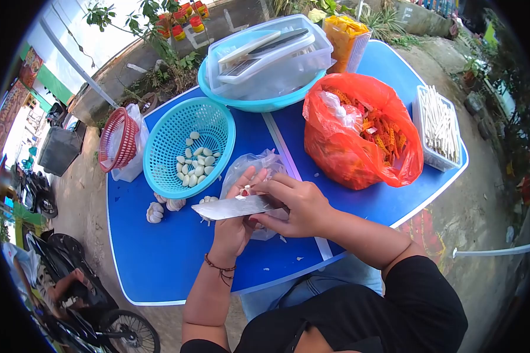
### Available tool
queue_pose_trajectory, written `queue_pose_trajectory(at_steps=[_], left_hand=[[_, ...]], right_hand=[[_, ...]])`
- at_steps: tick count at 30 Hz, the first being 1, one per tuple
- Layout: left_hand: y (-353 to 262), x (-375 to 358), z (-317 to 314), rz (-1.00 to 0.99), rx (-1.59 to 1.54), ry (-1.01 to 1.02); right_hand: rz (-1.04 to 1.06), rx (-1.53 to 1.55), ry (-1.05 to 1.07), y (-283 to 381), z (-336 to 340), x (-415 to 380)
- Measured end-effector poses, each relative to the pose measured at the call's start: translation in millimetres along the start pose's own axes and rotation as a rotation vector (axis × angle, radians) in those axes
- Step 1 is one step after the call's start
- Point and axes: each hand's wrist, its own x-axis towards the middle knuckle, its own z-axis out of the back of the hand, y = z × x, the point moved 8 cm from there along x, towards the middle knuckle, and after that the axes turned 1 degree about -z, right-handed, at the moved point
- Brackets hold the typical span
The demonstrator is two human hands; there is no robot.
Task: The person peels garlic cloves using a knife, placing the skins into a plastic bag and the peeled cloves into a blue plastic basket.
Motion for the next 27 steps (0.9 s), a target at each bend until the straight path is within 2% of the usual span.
queue_pose_trajectory(at_steps=[3,9,12,15,19,22,25,27], left_hand=[[2,0,2,-0.004,0.079,-0.097],[-1,-4,2,-0.042,0.316,-0.047],[-7,-3,8,-0.184,0.466,-0.071],[-21,-9,3,-0.393,0.576,-0.2],[-26,-10,5,-0.407,0.736,-0.156],[-26,-11,5,-0.447,0.743,-0.152],[-34,-11,-8,-0.502,0.587,-0.177],[-29,-12,0,-0.485,0.666,-0.162]], right_hand=[[-0.033,0.004,-0.014,-4,-1,-2],[-0.033,0.059,-0.086,-10,9,0],[-0.089,0.149,-0.161,-12,13,3],[-0.199,0.177,-0.097,-18,12,5],[-0.226,0.255,-0.061,-24,3,3],[-0.204,0.247,-0.1,-31,1,-1],[-0.26,0.198,-0.077,-28,5,-1],[-0.31,0.221,-0.015,-31,3,-1]])
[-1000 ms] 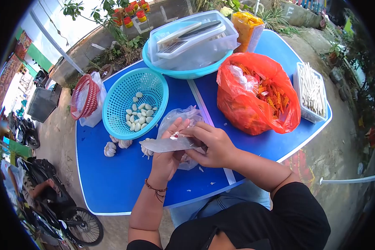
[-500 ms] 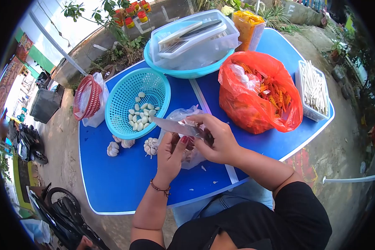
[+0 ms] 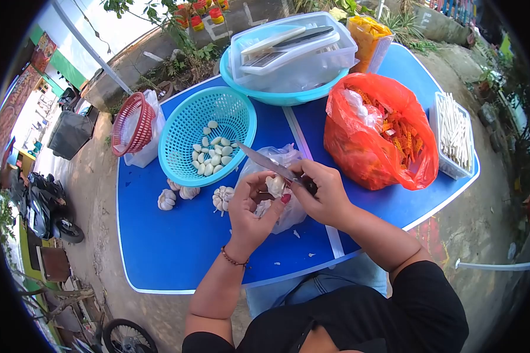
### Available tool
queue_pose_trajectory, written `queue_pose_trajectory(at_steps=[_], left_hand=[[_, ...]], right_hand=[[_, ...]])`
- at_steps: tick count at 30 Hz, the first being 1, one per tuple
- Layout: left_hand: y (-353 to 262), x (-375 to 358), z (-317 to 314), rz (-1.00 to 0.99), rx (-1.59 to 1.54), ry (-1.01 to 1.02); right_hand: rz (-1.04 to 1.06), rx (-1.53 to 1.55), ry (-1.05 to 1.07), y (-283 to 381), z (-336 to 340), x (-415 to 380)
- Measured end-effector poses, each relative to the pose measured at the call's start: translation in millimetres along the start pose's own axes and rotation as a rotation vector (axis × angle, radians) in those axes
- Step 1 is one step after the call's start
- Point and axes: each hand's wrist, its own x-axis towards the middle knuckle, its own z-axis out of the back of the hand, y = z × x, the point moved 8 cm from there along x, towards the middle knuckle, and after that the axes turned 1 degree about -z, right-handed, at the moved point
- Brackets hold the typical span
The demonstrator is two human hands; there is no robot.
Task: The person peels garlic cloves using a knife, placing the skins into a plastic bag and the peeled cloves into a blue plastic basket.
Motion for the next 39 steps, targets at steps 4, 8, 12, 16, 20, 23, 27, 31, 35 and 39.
queue_pose_trajectory(at_steps=[4,8,12,16,20,23,27,31,35,39], left_hand=[[-2,-3,11,-0.06,0.103,-0.123],[-32,4,2,-0.293,0.538,-0.015],[-38,1,-2,-0.329,0.623,-0.022],[-38,1,-3,-0.326,0.572,-0.021],[-30,4,2,-0.218,0.437,-0.015],[-10,1,9,-0.063,0.195,-0.029],[-1,3,15,-0.027,0.055,-0.012],[-6,4,11,-0.075,0.083,0.05],[-2,2,10,-0.033,0.035,0.033],[-6,2,3,-0.064,0.06,0.06]], right_hand=[[0.013,-0.064,-0.004,3,4,2],[0.124,0.043,-0.11,13,4,4],[0.094,0.016,0.021,9,-2,3],[-0.026,0.12,0.066,-4,-6,3],[-0.066,0.182,0.094,-1,-4,4],[-0.016,0.102,0.085,1,-1,4],[0.138,0.017,-0.011,14,2,4],[0.082,0.033,0.033,9,-1,3],[0.112,0.03,0.05,11,-2,4],[0.134,0.002,-0.027,7,-1,1]])
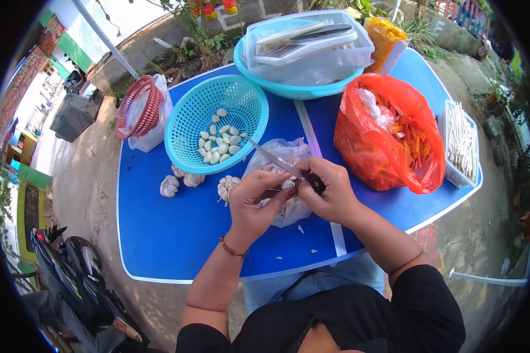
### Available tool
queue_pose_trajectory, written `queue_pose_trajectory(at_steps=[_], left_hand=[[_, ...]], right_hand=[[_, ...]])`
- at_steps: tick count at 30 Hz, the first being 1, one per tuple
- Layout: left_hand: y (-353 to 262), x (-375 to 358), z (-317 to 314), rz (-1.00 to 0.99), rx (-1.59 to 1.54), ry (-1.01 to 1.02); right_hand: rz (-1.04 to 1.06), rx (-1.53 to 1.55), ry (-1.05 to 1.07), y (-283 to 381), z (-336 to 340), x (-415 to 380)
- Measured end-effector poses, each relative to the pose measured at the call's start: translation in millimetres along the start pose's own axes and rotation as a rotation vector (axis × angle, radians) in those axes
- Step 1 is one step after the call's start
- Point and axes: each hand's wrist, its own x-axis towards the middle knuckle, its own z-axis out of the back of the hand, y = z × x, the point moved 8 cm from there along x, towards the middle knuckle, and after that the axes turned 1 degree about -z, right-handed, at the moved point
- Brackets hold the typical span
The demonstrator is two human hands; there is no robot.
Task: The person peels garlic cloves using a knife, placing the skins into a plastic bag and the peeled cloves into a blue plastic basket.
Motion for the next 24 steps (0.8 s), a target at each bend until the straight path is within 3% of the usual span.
queue_pose_trajectory(at_steps=[4,8,13,16,17,20,23,24], left_hand=[[-11,1,-4,0.011,0.013,0.007],[8,0,7,0.073,-0.024,-0.034],[1,6,18,0.084,0.284,-0.047],[-5,6,13,0.077,0.435,0.005],[-5,6,11,0.078,0.47,0.021],[-22,8,3,-0.203,0.669,-0.001],[-12,7,-2,-0.029,0.27,0.087],[-17,6,-4,-0.083,0.305,0.103]], right_hand=[[-0.238,0.215,0.013,-25,-2,-4],[-0.233,0.203,-0.015,-10,-4,0],[-0.132,0.037,-0.001,-17,-6,0],[0.062,-0.071,-0.027,-7,-4,4],[-0.001,-0.035,-0.017,-9,-5,4],[-0.152,0.074,0.005,-12,-8,1],[-0.244,0.184,0.023,-19,-10,-1],[-0.284,0.214,0.038,-22,-10,-2]])
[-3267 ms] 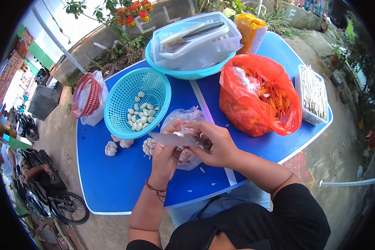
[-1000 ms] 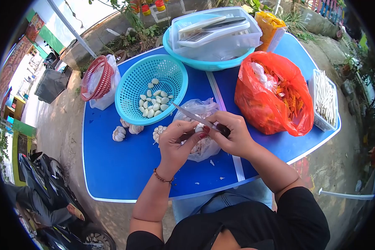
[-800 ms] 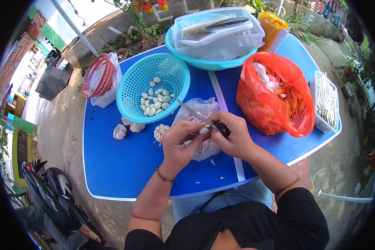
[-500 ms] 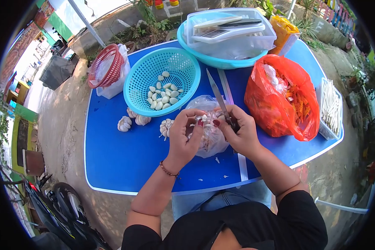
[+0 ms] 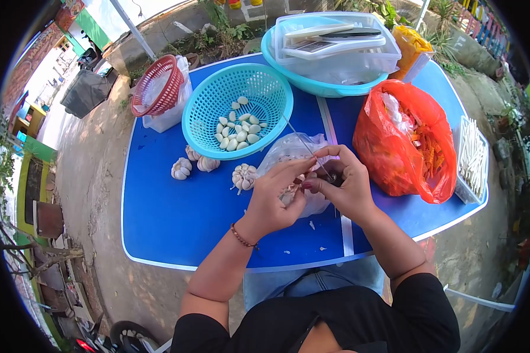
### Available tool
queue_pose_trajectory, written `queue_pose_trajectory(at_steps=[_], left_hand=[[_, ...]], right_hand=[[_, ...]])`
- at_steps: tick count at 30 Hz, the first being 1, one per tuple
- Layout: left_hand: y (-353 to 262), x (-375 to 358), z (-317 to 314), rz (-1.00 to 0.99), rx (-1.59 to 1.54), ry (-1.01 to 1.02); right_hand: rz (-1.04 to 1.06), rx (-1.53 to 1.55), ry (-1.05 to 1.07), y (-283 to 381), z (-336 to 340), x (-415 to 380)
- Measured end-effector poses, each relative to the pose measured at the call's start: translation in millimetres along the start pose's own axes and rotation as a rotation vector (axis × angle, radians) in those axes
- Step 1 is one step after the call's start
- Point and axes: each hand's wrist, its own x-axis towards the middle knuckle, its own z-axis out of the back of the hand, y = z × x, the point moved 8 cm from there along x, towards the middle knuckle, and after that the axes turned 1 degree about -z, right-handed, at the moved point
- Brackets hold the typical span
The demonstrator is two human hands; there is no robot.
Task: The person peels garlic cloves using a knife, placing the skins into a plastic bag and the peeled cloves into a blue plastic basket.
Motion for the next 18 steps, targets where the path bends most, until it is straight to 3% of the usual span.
queue_pose_trajectory(at_steps=[2,7,11,14,18], left_hand=[[-10,0,-2,-0.11,0.075,0.015],[-4,-3,0,-0.025,0.105,-0.016],[2,-4,5,0.054,0.02,-0.1],[19,-9,11,0.196,-0.261,-0.227],[48,-17,6,0.447,-0.803,-0.222]], right_hand=[[-0.033,0.027,0.002,-1,1,0],[-0.057,-0.07,-0.032,8,3,-2],[0.116,-0.162,-0.052,15,3,-1],[0.206,-0.157,-0.042,23,2,-5],[0.298,-0.182,0.023,27,1,-10]])
